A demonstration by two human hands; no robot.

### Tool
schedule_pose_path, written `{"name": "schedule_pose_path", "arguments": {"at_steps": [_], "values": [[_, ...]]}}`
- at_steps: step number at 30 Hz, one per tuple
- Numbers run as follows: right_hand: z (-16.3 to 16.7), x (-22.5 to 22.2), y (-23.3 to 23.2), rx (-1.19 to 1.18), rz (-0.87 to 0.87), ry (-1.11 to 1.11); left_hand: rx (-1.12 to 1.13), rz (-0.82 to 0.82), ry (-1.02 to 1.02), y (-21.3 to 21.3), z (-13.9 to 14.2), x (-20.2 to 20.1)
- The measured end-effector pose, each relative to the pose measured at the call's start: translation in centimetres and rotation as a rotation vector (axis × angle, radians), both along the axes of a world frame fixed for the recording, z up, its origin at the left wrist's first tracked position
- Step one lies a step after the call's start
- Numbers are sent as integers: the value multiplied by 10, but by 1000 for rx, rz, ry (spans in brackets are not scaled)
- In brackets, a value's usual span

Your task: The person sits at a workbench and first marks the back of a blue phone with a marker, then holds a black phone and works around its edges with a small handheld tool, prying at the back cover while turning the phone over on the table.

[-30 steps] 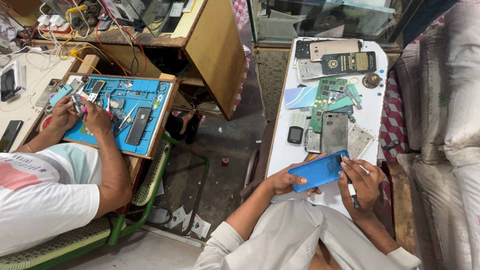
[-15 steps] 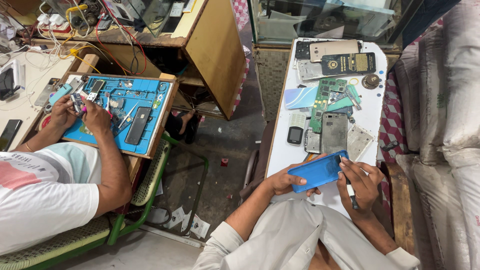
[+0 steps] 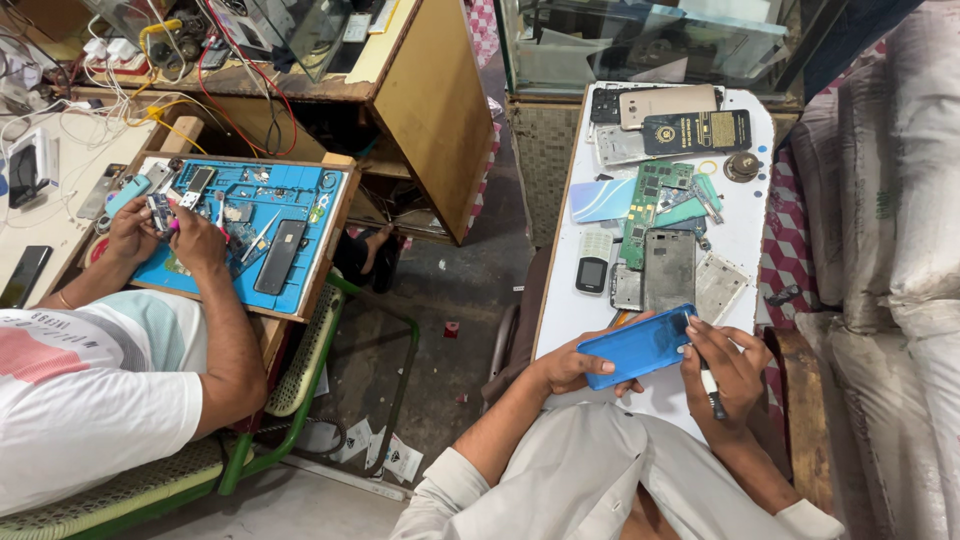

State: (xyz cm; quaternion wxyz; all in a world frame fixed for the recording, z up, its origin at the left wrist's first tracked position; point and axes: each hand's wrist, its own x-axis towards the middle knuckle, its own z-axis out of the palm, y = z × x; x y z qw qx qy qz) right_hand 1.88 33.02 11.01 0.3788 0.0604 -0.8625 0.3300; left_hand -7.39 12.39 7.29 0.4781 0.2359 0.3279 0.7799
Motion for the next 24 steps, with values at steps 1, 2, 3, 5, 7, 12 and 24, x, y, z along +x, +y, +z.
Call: {"name": "schedule_pose_path", "arguments": {"at_steps": [1,2,3,5,7,12,24], "values": [[1,0,0,16,0,6,-1,-1,5,0,0,0],[2,1,0,33,2,13,-8,1,2,0,1,0],[3,1,-1,50,4,19,-15,2,-1,-1,1,-1],[5,2,0,117,28,31,-14,6,-5,-1,2,0],[6,2,-1,152,34,43,1,8,-9,-2,3,0],[6,2,-1,67,-9,29,-8,-12,-18,-1,5,0],[3,3,1,166,57,28,-4,-11,-42,-2,5,0]]}}
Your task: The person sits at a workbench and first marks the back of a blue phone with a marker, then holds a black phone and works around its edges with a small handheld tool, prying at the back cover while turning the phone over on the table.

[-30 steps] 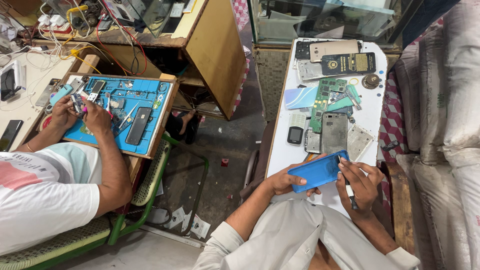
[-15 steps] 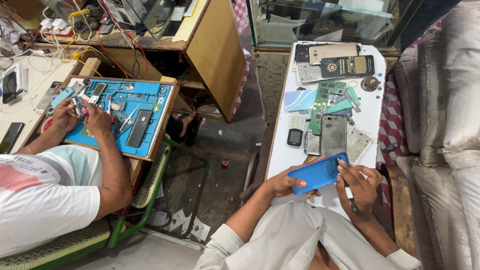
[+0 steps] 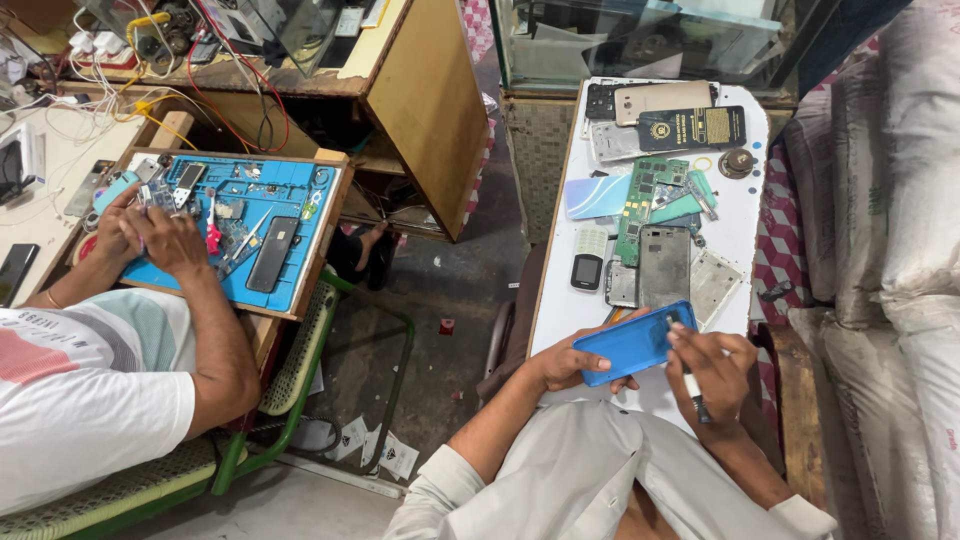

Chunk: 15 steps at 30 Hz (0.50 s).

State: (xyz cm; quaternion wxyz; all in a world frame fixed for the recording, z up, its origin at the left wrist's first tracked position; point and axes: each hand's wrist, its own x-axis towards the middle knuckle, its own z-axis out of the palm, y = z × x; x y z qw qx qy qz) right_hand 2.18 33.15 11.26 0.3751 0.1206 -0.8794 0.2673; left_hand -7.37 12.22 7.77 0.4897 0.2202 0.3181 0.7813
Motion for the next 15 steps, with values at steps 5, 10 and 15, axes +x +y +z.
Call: {"name": "schedule_pose_path", "arguments": {"at_steps": [5,10,15], "values": [[-14,-1,6,-49,-26,55,13,-9,17,1,-11,-2],[-27,-1,10,-181,-71,138,-22,57,-7,4,-29,-3],[-28,-3,10,-197,-23,136,-52,88,-67,6,-35,-3]]}}
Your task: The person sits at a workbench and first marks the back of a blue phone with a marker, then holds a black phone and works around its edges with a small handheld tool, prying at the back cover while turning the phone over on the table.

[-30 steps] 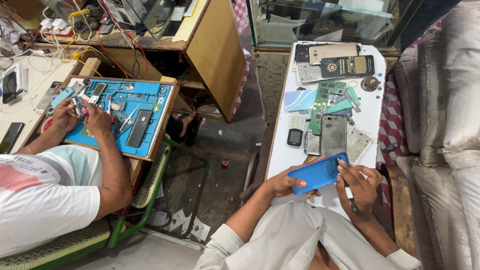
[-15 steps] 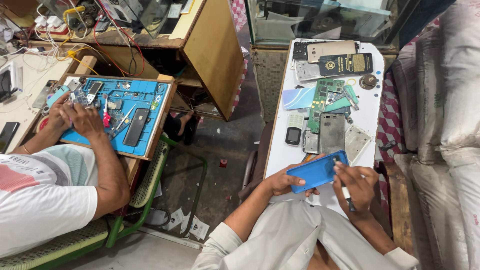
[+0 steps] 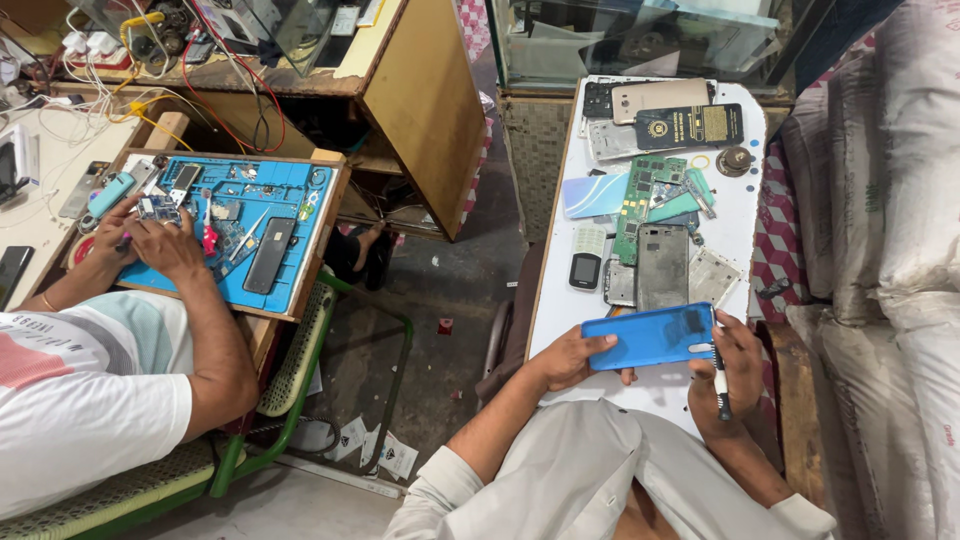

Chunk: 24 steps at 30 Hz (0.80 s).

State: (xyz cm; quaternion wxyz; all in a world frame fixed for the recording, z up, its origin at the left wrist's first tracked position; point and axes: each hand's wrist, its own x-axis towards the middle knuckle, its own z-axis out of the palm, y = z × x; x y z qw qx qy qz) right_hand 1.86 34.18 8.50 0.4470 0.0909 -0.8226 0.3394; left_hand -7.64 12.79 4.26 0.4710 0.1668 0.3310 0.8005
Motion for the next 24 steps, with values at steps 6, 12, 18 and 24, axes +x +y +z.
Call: {"name": "schedule_pose_path", "arguments": {"at_steps": [6,12,18,24], "values": [[-7,-3,4,-185,59,-6,26,129,-68,0,2,-1],[-31,1,8,-124,-147,-122,3,84,-43,1,-2,-2],[-34,1,7,-219,-128,-166,-107,66,63,3,-1,0],[-23,0,2,-329,-70,-204,-77,25,168,-3,10,4]]}}
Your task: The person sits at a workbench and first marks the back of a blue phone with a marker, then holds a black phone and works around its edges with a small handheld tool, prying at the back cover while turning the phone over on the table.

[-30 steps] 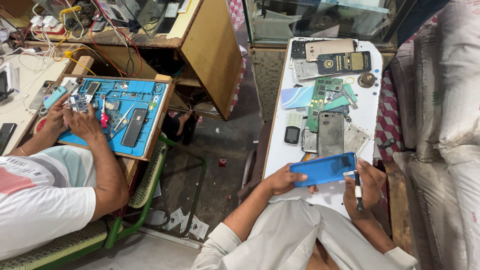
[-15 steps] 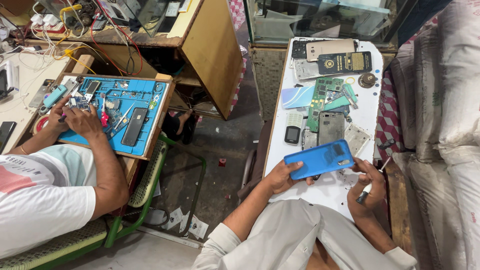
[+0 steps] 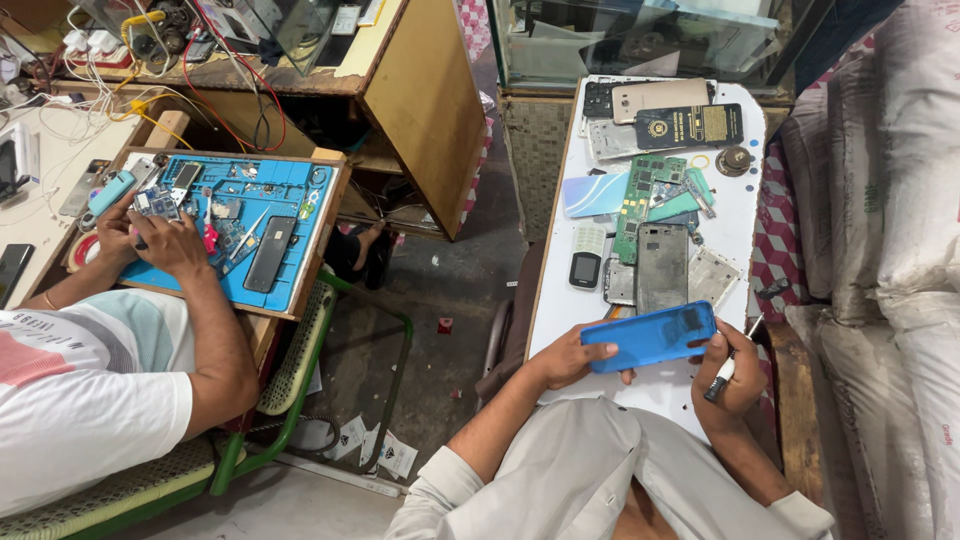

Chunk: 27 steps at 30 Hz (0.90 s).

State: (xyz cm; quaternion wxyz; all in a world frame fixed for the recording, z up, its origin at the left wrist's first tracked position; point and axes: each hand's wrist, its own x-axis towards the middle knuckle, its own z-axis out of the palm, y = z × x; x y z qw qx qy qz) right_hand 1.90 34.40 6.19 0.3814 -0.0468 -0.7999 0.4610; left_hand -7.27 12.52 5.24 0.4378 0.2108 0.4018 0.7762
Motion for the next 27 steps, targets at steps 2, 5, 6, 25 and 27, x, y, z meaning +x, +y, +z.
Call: {"name": "schedule_pose_path", "arguments": {"at_steps": [2,5,6,25,27], "values": [[1,0,0,55,-32,6,17,-22,52,-3,6,0],[0,1,0,78,-35,16,31,-57,114,-6,15,0],[-1,1,0,76,-27,19,25,-70,116,-7,17,-1],[7,1,-2,178,6,33,171,-148,-65,-4,27,-1],[9,2,-3,152,27,9,154,-151,-57,-3,29,-1]]}}
